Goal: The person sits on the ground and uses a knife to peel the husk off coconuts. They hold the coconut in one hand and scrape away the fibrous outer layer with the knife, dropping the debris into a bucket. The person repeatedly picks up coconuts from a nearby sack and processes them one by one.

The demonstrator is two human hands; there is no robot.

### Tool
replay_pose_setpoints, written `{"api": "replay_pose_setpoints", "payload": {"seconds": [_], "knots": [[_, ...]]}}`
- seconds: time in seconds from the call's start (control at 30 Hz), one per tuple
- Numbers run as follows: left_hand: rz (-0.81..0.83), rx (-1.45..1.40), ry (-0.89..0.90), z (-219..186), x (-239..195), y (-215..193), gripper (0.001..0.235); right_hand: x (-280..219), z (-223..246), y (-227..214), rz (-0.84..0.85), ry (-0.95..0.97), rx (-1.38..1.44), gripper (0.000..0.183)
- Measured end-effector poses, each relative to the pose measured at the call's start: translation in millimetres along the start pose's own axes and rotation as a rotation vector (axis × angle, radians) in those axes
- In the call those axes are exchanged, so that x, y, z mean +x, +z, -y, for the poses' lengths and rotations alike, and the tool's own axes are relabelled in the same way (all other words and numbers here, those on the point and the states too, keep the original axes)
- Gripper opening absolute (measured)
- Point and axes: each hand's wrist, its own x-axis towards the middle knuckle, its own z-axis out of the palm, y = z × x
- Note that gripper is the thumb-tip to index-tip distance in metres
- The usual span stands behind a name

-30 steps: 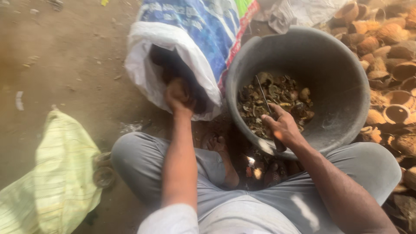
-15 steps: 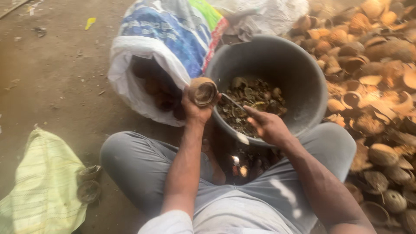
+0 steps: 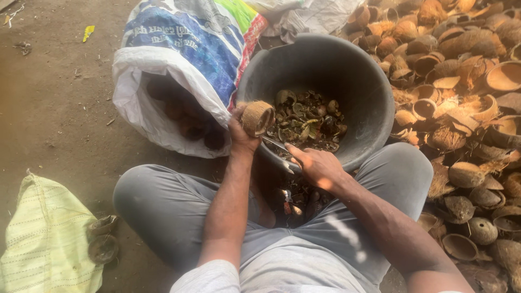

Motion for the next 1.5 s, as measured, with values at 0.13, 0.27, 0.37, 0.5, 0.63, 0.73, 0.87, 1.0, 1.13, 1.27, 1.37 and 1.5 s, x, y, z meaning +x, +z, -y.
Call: {"api": "replay_pose_setpoints", "payload": {"seconds": [0.13,0.27,0.37,0.5,0.63,0.73,0.87,1.0,1.13,1.27,1.37,1.5], "knots": [[-0.007,0.165,-0.029,6,-4,10,0.037,4,7,-1,0.055,0.048,0.011,0.064],[-0.014,0.166,0.047,14,0,18,0.028,7,6,11,0.022,0.058,0.220,0.050],[-0.270,0.252,0.123,15,14,23,0.031,28,-11,36,-0.121,-0.051,0.407,0.048],[-0.462,0.243,0.209,14,19,36,0.040,32,-18,59,-0.312,-0.226,0.555,0.048],[-0.785,0.192,0.248,-10,19,38,0.045,15,16,55,0.026,0.331,1.150,0.054],[-0.526,0.085,0.166,-16,27,34,0.045,20,4,42,0.048,0.394,0.997,0.054],[-0.074,-0.082,0.017,-9,26,22,0.042,26,-21,23,-0.352,-0.254,0.539,0.047],[0.067,-0.121,0.015,-10,27,10,0.035,14,-23,0,-0.033,0.145,0.329,0.051],[-0.099,0.033,-0.034,-7,19,17,0.029,20,-9,0,0.167,0.225,0.255,0.055],[0.003,0.361,-0.065,4,13,12,0.026,26,-12,25,-0.025,0.027,0.402,0.052],[-0.092,0.519,0.242,24,25,5,0.022,38,-9,41,-0.054,0.074,0.537,0.052],[-0.523,0.535,0.303,46,33,16,0.027,49,11,29,-0.007,0.313,0.913,0.052]]}}
